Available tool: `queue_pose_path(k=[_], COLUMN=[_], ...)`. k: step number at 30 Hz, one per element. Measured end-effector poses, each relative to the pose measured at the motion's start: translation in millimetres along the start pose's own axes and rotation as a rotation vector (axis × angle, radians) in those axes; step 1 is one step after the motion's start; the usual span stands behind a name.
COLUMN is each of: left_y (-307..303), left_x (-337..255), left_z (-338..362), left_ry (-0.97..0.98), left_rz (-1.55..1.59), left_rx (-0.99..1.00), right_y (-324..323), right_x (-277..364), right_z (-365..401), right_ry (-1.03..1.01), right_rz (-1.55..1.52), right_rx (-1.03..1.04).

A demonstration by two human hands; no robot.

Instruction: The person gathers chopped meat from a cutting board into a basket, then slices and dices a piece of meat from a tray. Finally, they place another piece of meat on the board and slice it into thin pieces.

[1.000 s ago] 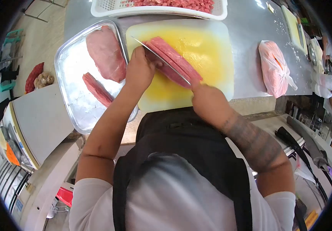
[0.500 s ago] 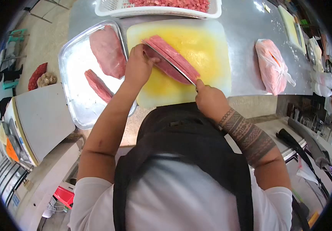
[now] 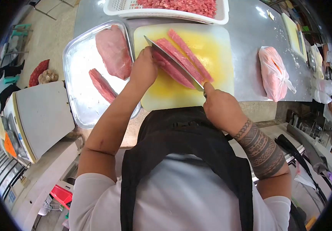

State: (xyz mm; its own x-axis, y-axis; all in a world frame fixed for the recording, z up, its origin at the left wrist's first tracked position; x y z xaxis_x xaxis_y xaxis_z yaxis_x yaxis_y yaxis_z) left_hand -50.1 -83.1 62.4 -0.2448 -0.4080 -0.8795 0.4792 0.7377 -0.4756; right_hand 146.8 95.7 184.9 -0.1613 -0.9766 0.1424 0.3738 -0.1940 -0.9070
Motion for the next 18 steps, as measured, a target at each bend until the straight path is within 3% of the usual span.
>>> queue_pose_path(k=[13, 18], left_y=[-1, 3], left_x=[-5, 1], left_z=[3, 4], left_ry=[-0.003, 0.0], left_rz=[-0.039, -0.039], left_rx=[-0.028, -0.048], right_y=[37, 19], right_x=[40, 37], right_z=[-113, -84], right_ry=[0.012, -0.047], right_rz=[-0.092, -0.091], right_rx=[-0.009, -0.065])
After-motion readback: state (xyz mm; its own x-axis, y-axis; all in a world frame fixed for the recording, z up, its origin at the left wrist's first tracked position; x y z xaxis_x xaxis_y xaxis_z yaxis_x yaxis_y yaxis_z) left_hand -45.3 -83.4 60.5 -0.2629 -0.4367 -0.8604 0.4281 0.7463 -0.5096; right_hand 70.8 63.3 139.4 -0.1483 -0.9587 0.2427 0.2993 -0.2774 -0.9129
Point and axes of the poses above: each hand's wrist, its own z-axis away from the middle knuckle, its own y-axis out of the palm, x = y × z, the point moved 3 cm from there along -z, towards the middle knuckle, and after that the axes turned 15 degrees about z, right-handed, at the moved point
